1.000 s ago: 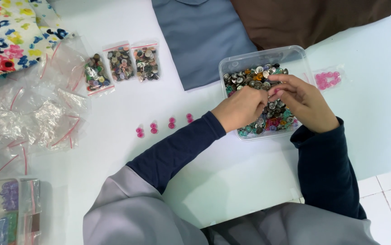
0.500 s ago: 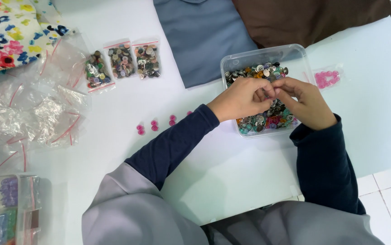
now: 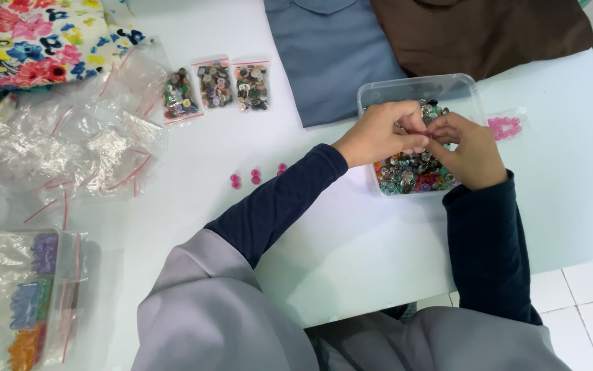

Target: Sorting small colorful buttons from a container and placing them into small resealable plastic bags.

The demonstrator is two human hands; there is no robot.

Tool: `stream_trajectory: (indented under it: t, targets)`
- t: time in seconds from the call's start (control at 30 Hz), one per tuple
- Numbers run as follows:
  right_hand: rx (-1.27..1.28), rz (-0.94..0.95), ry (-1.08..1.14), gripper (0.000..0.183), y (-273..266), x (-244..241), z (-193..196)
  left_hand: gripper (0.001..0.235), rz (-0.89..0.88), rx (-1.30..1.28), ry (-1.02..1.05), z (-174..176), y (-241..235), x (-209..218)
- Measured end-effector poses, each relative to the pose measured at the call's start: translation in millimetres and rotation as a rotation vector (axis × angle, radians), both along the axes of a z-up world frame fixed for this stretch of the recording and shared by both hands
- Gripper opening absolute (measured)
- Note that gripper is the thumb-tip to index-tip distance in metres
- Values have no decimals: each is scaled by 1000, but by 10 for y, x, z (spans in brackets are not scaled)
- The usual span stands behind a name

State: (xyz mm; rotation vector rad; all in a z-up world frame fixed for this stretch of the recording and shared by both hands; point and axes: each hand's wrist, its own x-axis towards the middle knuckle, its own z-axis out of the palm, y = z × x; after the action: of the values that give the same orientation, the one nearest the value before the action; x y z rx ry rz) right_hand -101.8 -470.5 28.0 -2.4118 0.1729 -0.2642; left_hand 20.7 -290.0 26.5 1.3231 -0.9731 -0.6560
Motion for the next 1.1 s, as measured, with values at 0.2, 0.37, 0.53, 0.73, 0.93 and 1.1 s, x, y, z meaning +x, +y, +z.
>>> stream_trajectory:
  t: [0.2, 0.37, 0.53, 0.73, 0.93, 1.1]
  targets:
    - [100, 25, -231, 25, 66, 29, 71, 14, 166, 46, -156, 168, 545, 248]
    - [344, 104, -277, 22, 612, 14, 515, 17, 313, 176, -99, 107, 1474, 427]
    - [480, 210, -236, 19, 1407, 47, 884, 26, 427, 424, 8, 223, 2289, 286]
    - [205, 490, -285, 14, 2323, 349, 673, 23, 697, 525, -189, 162, 2853, 36]
    - [-229, 656, -289, 15, 2890, 755, -32, 16, 780, 512, -332, 134, 3183, -212]
    - [-477, 637, -182, 34, 3156, 891, -331, 18, 781, 612, -508, -166, 3350, -233]
